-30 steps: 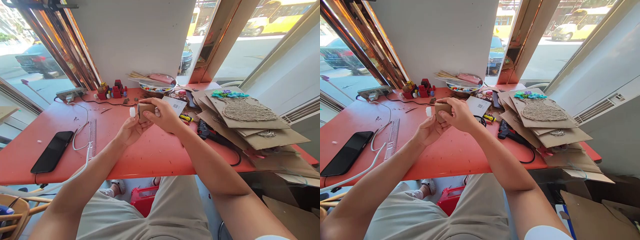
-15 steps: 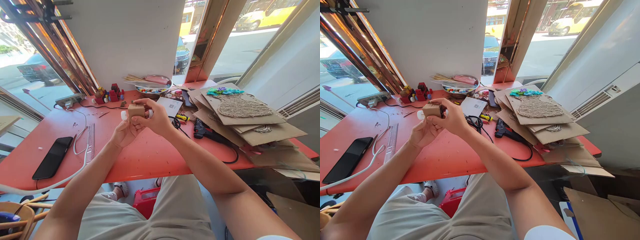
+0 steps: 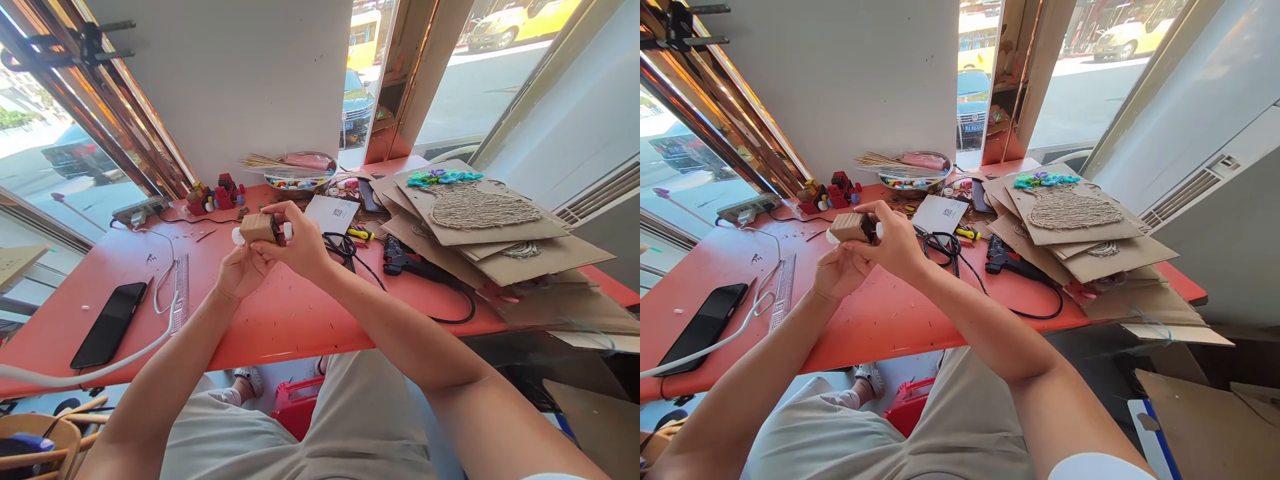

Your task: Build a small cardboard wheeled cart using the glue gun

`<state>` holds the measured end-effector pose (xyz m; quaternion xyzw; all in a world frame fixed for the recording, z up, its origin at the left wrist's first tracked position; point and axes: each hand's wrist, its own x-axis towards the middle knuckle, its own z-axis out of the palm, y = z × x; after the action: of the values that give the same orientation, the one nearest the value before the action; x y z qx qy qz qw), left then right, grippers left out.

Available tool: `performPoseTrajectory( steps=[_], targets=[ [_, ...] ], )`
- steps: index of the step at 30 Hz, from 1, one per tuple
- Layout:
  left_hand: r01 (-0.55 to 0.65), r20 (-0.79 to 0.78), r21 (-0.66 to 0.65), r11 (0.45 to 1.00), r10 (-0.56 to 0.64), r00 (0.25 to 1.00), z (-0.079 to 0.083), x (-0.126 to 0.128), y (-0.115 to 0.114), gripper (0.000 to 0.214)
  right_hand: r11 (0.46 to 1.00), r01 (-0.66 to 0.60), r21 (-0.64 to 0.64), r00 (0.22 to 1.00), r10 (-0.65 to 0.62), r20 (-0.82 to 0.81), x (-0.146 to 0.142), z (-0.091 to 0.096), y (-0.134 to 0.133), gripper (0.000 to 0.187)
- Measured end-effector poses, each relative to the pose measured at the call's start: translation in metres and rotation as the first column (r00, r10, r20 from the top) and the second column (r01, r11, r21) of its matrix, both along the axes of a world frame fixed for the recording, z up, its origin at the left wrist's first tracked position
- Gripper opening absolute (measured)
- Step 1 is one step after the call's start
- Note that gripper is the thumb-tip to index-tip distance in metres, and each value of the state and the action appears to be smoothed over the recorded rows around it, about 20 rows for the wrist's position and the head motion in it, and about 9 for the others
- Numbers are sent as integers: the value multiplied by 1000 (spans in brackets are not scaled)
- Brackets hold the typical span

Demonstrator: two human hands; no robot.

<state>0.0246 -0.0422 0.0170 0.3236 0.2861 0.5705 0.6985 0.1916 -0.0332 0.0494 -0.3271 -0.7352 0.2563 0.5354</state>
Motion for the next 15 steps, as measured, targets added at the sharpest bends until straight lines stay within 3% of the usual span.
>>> performPoseTrajectory(
  steps=[10, 15],
  targets=[
    [-60, -12, -29, 998, 60, 998, -3, -1, 3, 32, 994, -79, 74, 997, 77, 29, 5, -3, 8, 44],
    [-73, -35, 35, 997, 74, 997, -4, 0, 5, 36, 987, -79, 143, 990, 61, 126, 15, 0, 15, 38]
  ],
)
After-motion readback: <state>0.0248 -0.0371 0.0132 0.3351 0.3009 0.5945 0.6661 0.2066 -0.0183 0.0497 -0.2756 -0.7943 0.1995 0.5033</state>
